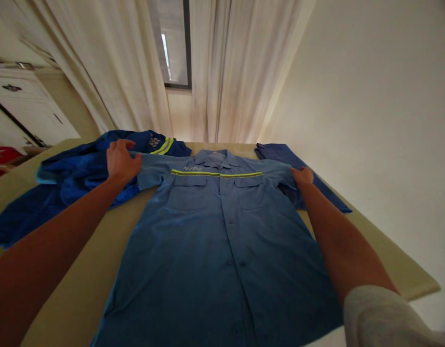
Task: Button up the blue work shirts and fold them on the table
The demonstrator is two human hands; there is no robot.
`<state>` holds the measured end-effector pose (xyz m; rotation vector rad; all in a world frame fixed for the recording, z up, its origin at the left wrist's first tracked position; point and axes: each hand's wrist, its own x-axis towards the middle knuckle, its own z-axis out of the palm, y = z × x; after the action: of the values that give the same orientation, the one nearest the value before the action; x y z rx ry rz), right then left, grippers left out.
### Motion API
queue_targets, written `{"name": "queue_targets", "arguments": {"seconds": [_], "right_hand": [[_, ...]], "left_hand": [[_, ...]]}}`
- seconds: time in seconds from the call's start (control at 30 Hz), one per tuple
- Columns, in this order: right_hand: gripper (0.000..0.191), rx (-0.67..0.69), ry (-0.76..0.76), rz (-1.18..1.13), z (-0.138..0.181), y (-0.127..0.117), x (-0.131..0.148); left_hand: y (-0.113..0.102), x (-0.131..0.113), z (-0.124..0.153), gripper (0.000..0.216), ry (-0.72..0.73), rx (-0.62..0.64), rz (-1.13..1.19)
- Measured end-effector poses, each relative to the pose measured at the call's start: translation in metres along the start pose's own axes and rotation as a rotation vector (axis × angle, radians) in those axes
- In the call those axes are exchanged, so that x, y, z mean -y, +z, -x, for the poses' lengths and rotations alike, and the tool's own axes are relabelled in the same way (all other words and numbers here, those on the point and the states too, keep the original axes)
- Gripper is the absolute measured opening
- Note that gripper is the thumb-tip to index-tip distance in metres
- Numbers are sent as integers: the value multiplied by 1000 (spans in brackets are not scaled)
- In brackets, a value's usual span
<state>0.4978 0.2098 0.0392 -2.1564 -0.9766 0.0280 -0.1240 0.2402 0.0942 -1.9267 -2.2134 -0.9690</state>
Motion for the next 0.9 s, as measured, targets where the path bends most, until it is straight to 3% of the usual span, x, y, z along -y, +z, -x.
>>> {"name": "queue_targets", "arguments": {"seconds": [0.03,0.1,0.2,0.27,0.33,0.43,0.53,0.63,0.8,0.9], "right_hand": [[42,-26,-6,17,9,-7,-1],[42,-3,-93,48,33,-28,-4],[33,297,-324,188,91,-67,-20],[40,479,-391,343,138,-93,-38],[49,504,-397,450,185,-114,-58],[56,497,-350,540,234,-139,-75],[50,499,-322,507,250,-161,-81],[44,447,-286,441,250,-180,-90],[45,491,-227,624,257,-198,-104],[46,437,-283,675,264,-200,-84]], "left_hand": [[-4,-2,14,44,66,48,-17],[-14,-2,43,38,141,261,-105],[-22,11,88,49,183,563,-278],[-24,22,115,54,171,639,-295],[-25,29,136,56,131,697,-222],[-34,28,159,58,25,825,98],[-53,20,180,62,-193,806,426],[-74,26,211,79,-357,814,494],[-93,65,279,130,-325,1069,640],[-100,76,303,133,-231,1046,567]]}}
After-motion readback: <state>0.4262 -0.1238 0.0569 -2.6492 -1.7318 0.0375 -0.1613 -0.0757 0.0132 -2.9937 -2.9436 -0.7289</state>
